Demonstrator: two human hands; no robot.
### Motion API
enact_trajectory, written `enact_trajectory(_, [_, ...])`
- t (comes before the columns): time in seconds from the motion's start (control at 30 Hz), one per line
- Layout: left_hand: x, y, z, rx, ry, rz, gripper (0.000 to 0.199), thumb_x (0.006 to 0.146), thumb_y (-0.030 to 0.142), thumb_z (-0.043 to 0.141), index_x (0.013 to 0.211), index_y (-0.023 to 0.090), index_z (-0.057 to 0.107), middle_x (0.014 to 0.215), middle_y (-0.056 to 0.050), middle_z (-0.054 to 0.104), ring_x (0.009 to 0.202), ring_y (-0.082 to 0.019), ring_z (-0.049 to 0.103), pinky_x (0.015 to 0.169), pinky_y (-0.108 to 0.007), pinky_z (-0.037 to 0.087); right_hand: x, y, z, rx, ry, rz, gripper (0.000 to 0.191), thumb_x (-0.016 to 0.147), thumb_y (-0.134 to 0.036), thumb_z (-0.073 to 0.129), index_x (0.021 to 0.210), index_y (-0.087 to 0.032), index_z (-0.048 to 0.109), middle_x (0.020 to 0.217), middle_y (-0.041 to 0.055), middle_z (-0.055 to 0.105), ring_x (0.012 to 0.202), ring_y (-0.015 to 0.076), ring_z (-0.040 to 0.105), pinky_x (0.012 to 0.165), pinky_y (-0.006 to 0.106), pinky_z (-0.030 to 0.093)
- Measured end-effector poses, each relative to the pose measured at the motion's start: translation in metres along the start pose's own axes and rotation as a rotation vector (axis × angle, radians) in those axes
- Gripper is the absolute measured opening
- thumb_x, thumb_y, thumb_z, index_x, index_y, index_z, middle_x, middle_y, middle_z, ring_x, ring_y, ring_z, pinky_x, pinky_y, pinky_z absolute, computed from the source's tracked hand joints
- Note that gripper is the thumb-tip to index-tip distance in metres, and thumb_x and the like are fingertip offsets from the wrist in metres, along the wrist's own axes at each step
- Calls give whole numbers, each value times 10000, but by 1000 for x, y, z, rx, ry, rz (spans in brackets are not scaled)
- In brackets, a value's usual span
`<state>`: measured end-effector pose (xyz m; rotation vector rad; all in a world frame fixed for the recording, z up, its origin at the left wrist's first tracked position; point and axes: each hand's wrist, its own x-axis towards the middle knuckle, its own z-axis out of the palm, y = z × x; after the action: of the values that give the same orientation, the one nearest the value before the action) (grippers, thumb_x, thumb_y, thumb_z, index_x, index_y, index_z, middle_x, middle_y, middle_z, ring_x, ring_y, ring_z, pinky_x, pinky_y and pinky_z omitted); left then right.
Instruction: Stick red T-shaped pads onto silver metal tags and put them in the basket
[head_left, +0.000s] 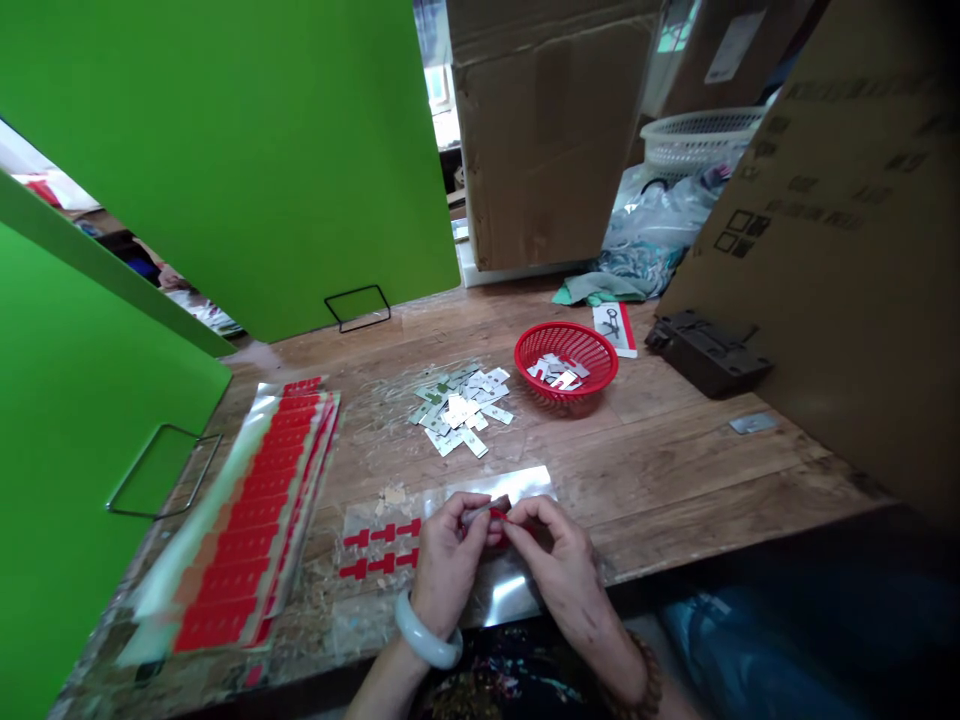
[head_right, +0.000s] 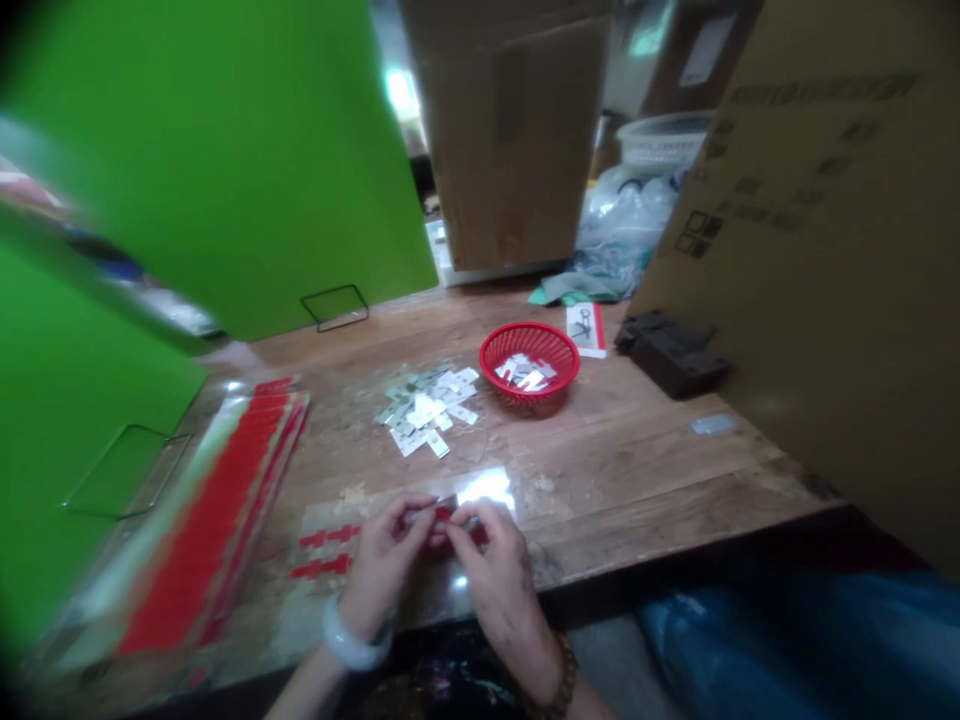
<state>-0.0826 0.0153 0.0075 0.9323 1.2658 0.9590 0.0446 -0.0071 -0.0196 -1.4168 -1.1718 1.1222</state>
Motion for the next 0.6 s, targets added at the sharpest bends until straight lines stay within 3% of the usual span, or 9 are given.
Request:
enact_trajectory(0.17, [-2,-3,-2,18,22,27,196,746,266,666,887,136,626,773,-68,723,692,-186,688,692,-284,549,1,-4,1,-20,39,-67,98,781,-226,573,686,-202,581,817,26,587,809,173,561,684,248,454])
enact_trajectory(0.27, [-2,-4,-4,7,11,4,227,748,284,668,903,128,614,767,-80,725,717,-207,696,717,-315,552,2,-6,0,6,33,-37,96,783,-239,567,696,-200,577,787,20,587,765,165,564,668,246,456])
enact_trajectory(0.4, [-1,-2,-6,-29,-23,-71,290,731,300,692,921,103,599,781,-108,728,726,-211,702,722,-317,556,4,-5,-2,74,-16,30,86,803,-260,534,747,-197,555,716,-8,588,667,141,563,638,239,456])
enact_trajectory(0.6, [0,-2,-9,-104,-29,-205,383,652,295,769,917,83,590,735,-121,728,663,-187,703,665,-258,561,9,1,-6,19,-84,20,108,817,-283,509,761,-199,546,700,-19,584,657,132,558,607,220,443])
